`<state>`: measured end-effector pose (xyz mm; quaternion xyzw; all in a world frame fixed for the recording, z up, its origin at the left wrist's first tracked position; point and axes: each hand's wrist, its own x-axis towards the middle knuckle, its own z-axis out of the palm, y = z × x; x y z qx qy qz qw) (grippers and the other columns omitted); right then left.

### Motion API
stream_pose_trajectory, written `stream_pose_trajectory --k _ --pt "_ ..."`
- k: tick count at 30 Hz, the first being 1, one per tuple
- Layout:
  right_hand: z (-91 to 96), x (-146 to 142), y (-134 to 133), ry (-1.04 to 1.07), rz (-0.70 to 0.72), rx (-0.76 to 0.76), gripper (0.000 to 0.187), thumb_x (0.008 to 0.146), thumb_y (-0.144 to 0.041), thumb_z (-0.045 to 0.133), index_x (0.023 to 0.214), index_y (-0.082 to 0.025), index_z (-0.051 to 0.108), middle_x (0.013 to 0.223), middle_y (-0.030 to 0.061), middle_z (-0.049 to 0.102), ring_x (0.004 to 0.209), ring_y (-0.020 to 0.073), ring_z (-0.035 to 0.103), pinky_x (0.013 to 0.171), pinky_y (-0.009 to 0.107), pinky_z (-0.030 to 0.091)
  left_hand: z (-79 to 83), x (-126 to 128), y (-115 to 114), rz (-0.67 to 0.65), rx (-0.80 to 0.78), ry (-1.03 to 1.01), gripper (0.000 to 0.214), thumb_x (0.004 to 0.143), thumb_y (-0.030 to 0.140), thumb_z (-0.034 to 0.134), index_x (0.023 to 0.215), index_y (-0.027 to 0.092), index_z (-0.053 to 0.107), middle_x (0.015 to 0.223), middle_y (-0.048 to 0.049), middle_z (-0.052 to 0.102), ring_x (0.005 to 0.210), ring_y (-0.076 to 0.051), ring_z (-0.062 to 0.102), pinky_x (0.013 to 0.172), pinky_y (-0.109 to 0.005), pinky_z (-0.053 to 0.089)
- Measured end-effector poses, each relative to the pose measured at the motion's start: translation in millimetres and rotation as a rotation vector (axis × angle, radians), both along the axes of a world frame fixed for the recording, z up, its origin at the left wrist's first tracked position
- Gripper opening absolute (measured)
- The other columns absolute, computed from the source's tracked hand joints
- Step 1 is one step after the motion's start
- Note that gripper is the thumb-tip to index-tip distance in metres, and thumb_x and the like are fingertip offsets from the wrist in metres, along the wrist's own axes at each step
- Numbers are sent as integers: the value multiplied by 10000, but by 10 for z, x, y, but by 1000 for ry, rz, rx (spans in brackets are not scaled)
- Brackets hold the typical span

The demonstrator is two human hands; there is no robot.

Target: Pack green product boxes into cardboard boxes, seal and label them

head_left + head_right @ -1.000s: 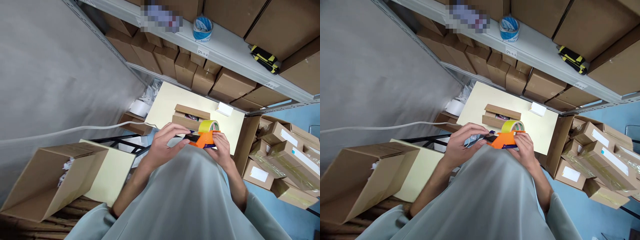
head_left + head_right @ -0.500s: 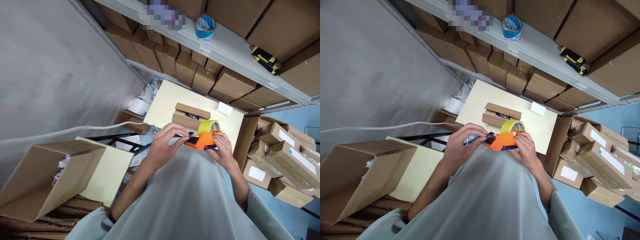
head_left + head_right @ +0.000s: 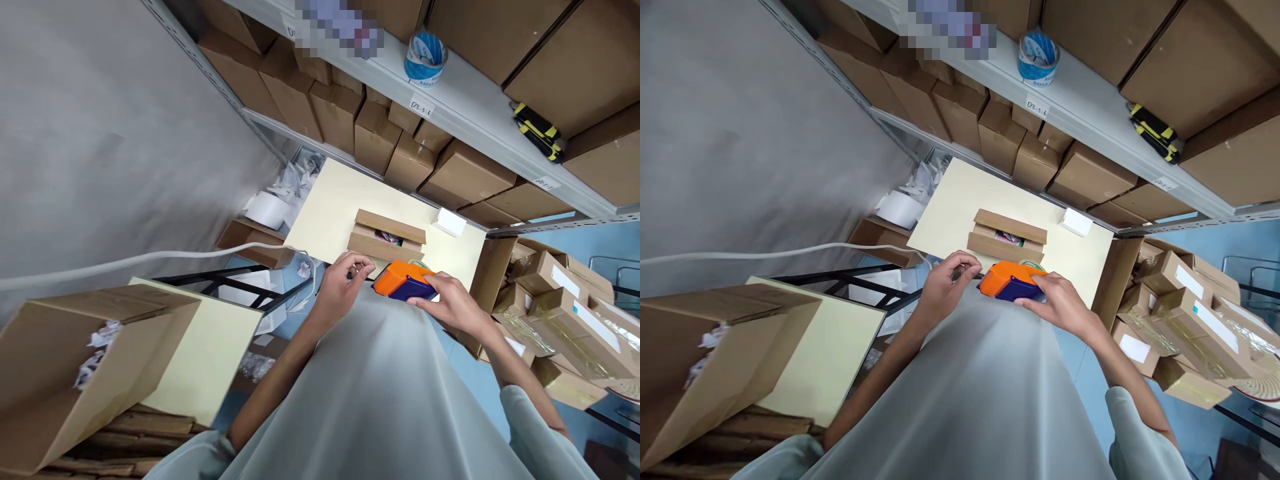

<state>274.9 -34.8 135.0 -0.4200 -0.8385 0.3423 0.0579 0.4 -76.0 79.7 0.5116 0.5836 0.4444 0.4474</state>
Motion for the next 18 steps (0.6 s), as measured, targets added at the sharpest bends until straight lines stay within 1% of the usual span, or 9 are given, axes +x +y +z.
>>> stream_pose_trajectory --k 2,3,6,9,11,13,16,18 --pt "56 11 80 -74 4 -125 513 1072 -724 606 896 -248 688 744 14 713 662 217 650 628 321 490 -110 -72 29 37 -113 -72 236 1008 445 694 915 230 726 897 -23 762 763 -172 674 726 -308 575" --pt "87 20 131 -114 -7 -165 519 1061 -730 618 882 -248 688 721 6 697 630 208 626 604 317 465 -163 -136 62 79 -157 -103 263 993 482 704 924 229 729 883 -22 760 743 -173 668 717 -312 580" --pt "175 31 344 -207 -83 -237 535 1016 -745 665 850 -238 694 653 -16 640 551 174 535 560 307 401 -336 -409 256 218 -210 -163 345 931 566 748 944 221 735 876 -32 755 761 -187 675 742 -331 607" --pt "191 -25 657 -211 -122 -355 549 954 -759 730 918 -211 737 697 -8 661 590 165 539 572 297 401 -524 -662 547 192 -242 -216 394 825 587 827 905 211 741 933 -61 774 886 -224 714 868 -378 638" --pt "135 -83 894 -179 -121 -472 588 915 -778 756 956 -192 748 735 1 674 628 164 560 579 288 406 -634 -754 723 184 -294 -273 418 777 583 858 894 197 745 928 -70 769 914 -230 718 933 -408 640" --pt "41 -136 1111 -149 -124 -602 622 882 -796 774 946 -179 743 740 7 670 635 157 568 577 278 415 -720 -792 843 193 -353 -330 431 747 573 877 883 184 749 909 -70 759 913 -227 715 960 -428 639" --pt "-107 -203 1331 -127 -127 -767 636 838 -794 815 911 -168 734 732 14 669 630 147 580 577 270 450 -820 -820 923 194 -443 -387 428 695 547 903 849 174 757 878 -65 753 881 -216 705 958 -438 636" --pt "-191 -257 1401 -130 -124 -818 635 826 -786 830 910 -164 735 738 15 674 632 142 586 580 265 464 -887 -848 942 195 -498 -411 409 674 518 915 830 174 759 862 -60 752 856 -208 702 954 -440 636"
